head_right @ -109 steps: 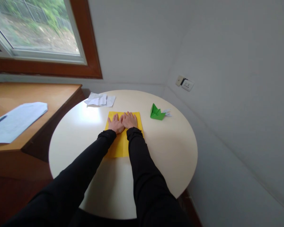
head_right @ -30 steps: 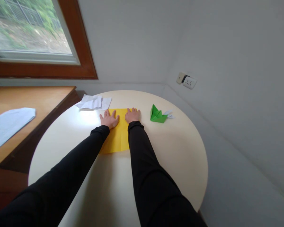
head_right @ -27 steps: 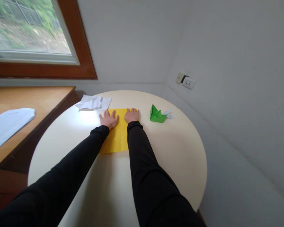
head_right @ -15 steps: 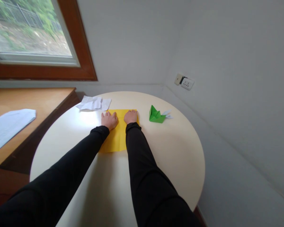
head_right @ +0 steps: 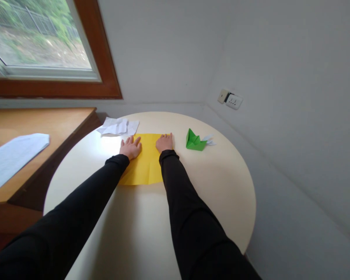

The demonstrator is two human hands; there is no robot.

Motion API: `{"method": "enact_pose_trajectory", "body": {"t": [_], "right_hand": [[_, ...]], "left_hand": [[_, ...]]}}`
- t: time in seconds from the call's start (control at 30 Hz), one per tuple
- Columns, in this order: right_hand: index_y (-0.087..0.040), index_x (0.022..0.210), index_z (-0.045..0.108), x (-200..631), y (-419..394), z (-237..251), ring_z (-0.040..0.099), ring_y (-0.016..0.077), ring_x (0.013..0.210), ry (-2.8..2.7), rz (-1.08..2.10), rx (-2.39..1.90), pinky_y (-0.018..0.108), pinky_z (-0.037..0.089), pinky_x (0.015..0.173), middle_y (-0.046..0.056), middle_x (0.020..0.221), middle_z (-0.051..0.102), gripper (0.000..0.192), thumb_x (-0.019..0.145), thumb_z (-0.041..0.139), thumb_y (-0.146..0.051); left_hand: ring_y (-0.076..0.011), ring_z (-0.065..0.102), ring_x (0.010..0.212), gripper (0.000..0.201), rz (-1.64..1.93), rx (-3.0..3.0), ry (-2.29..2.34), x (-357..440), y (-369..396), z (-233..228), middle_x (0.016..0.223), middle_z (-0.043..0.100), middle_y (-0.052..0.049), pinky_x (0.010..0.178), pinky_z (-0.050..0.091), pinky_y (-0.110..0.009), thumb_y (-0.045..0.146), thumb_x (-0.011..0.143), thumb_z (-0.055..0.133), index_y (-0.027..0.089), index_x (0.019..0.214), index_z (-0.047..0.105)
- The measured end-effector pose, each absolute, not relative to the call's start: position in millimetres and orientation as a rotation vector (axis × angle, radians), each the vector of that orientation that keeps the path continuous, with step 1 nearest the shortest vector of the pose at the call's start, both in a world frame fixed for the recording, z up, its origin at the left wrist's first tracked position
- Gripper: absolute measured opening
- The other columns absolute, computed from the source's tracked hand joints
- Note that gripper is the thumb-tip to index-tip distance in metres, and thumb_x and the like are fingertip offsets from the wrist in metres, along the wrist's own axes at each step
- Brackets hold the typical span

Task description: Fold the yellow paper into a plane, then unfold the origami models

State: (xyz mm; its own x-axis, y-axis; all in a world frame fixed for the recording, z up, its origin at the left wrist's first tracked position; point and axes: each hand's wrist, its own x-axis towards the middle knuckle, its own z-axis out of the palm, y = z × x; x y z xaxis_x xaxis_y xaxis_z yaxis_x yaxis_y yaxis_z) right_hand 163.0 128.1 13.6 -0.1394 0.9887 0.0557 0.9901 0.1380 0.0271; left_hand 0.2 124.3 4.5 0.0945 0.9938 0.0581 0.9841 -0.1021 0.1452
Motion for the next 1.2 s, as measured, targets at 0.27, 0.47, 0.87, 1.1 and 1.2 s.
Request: {"method": "enact_pose_trajectory", "body": {"t": [0.27, 0.47, 0.87, 1.1, 1.2], "right_hand": [[-0.008, 0.133, 0.041, 117, 126, 16, 0.031, 0.0245, 0.132, -2.350, 0.031, -1.917, 0.043, 0.017, 0.109, 0.016, 0.142, 0.039, 0.047, 0.090, 0.027, -0.022], [-0.019, 0.142, 0.028, 109, 119, 3, 0.021, 0.0209, 0.137, -2.320, 0.168, -1.882, 0.045, 0.017, 0.110, 0.007, 0.151, 0.025, 0.052, 0.095, 0.015, -0.036], [-0.019, 0.144, 0.024, 167, 120, -4, 0.017, 0.0225, 0.139, -2.147, 0.160, -2.059, 0.046, 0.012, 0.111, 0.008, 0.152, 0.021, 0.053, 0.094, 0.017, -0.035], [-0.021, 0.144, 0.023, 164, 119, -4, 0.016, 0.0212, 0.139, -2.132, 0.149, -2.068, 0.045, 0.012, 0.111, 0.007, 0.152, 0.020, 0.053, 0.094, 0.017, -0.035], [-0.021, 0.144, 0.024, 164, 118, -2, 0.016, 0.0209, 0.139, -2.132, 0.146, -2.077, 0.045, 0.012, 0.111, 0.007, 0.152, 0.020, 0.053, 0.093, 0.017, -0.035]], "left_hand": [[-0.0261, 0.020, 0.139, 0.054, 0.239, 2.258, 2.063, 1, 124, 4, 0.151, 0.023, -0.011, 0.111, 0.011, -0.051, 0.038, 0.091, 0.021, 0.024, 0.142, 0.029], [-0.0261, 0.020, 0.139, 0.054, 0.232, 2.252, 2.050, 0, 125, 4, 0.151, 0.023, -0.012, 0.111, 0.011, -0.052, 0.037, 0.091, 0.021, 0.024, 0.143, 0.028], [-0.0291, 0.021, 0.138, 0.053, 0.064, 2.314, 1.851, -12, 125, 26, 0.150, 0.026, -0.014, 0.107, 0.016, -0.055, 0.038, 0.091, 0.028, 0.023, 0.141, 0.030], [-0.0128, 0.062, 0.074, 0.036, -0.138, 2.202, 1.677, -42, 171, 153, 0.067, 0.062, 0.003, 0.068, 0.044, -0.024, 0.052, 0.085, 0.051, 0.020, 0.098, 0.061], [-0.0043, 0.061, 0.071, 0.056, 0.133, 2.246, 1.688, -56, 192, 213, 0.047, 0.019, 0.004, 0.057, 0.021, -0.015, 0.052, 0.090, 0.001, 0.019, 0.083, 0.046]]}}
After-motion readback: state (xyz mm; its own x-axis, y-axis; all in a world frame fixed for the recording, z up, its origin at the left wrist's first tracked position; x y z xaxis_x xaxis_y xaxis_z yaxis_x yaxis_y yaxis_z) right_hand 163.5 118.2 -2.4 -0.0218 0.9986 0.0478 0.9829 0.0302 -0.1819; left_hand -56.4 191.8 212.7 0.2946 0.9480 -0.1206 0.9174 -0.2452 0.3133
